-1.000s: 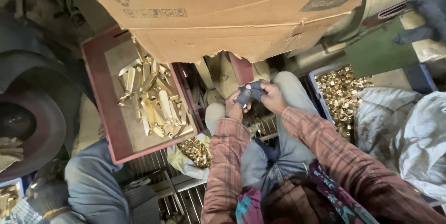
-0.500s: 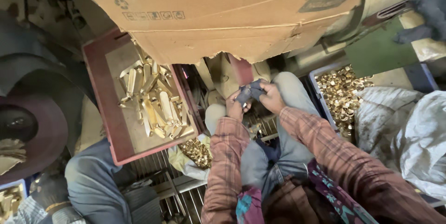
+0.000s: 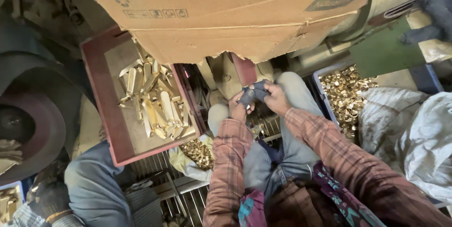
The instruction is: The person sits on the floor and repeatedly rubs small brass-colored metal parts against a rotating grinding wheel using a cloth. The person picks up parts from a nearby tray, rubs them on the wheel, and places them back into the tray.
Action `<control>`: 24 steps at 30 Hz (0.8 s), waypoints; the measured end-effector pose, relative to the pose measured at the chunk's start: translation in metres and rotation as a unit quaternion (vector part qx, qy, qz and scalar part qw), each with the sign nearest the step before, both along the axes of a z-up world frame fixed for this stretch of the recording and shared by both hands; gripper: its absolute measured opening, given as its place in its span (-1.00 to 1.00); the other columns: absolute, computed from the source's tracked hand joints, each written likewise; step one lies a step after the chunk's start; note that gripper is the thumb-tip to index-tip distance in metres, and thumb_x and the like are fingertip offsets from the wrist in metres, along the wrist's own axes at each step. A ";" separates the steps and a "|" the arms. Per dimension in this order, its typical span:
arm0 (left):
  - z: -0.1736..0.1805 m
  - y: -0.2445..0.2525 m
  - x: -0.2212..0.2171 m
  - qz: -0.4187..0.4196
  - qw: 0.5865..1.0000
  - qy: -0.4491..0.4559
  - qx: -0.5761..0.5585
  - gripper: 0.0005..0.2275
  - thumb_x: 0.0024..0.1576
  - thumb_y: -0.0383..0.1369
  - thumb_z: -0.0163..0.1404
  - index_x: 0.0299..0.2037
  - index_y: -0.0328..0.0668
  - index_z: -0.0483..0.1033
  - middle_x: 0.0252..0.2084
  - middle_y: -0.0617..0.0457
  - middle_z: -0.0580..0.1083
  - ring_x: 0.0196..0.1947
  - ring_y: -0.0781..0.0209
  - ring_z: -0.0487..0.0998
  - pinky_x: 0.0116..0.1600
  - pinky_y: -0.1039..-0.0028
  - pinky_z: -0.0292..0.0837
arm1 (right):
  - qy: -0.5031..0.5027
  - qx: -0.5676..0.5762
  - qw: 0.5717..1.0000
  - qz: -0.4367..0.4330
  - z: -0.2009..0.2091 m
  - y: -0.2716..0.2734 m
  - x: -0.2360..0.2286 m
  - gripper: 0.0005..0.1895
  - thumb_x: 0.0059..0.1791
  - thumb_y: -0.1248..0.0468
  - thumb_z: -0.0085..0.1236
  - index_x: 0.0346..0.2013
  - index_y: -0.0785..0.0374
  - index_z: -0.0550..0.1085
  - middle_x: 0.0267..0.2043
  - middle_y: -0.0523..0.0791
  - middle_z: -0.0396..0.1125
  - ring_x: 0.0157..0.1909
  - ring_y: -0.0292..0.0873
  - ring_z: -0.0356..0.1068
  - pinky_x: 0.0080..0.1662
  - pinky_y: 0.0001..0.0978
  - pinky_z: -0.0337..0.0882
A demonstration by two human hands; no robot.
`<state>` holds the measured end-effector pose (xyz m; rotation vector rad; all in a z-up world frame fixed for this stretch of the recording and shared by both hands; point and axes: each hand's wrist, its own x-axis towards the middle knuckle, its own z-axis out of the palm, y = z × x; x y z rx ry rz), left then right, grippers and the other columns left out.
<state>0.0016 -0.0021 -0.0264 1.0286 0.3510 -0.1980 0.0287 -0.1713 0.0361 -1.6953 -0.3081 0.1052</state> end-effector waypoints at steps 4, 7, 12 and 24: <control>-0.005 -0.003 0.003 0.016 1.000 0.009 -0.003 -0.76 0.20 -0.39 0.12 -0.02 -0.44 0.59 -0.46 -0.02 0.52 -0.66 0.32 0.44 -0.64 0.59 0.13 | 0.028 -0.020 0.999 -0.003 -0.009 0.002 0.003 -0.67 -0.15 0.53 0.00 -0.13 0.34 0.54 -0.20 -0.05 0.36 -0.11 -0.10 0.37 0.02 -0.34 0.35; -0.009 -0.002 0.005 0.025 0.999 0.027 -0.005 -0.75 0.17 -0.40 0.12 -0.02 -0.41 0.60 -0.40 0.03 0.56 -0.67 0.33 0.42 -0.65 0.60 0.12 | -0.016 -0.008 1.000 0.006 -0.017 0.004 0.006 -0.58 -0.24 0.55 -0.11 -0.13 0.34 0.51 -0.17 -0.05 0.37 -0.05 -0.08 0.38 0.08 -0.32 0.34; -0.011 0.000 0.006 0.022 0.999 0.022 0.025 -0.72 0.18 -0.36 0.14 0.01 -0.41 0.61 -0.44 0.00 0.54 -0.68 0.34 0.43 -0.64 0.59 0.14 | -0.026 0.004 1.000 0.010 -0.014 0.002 0.005 -0.59 -0.24 0.52 -0.11 -0.13 0.35 0.49 -0.17 -0.03 0.36 -0.05 -0.05 0.38 0.07 -0.32 0.34; 0.042 0.022 -0.017 -0.173 0.979 -0.032 0.105 -0.72 0.21 -0.34 0.06 0.00 -0.45 0.56 -0.24 -0.10 0.62 -0.67 0.41 0.38 -0.62 0.64 0.14 | -0.059 -0.146 0.966 -0.206 0.019 -0.143 -0.053 -0.77 -0.05 0.37 0.19 -0.10 0.35 0.54 -0.16 0.04 0.37 -0.10 0.03 0.39 -0.03 -0.22 0.37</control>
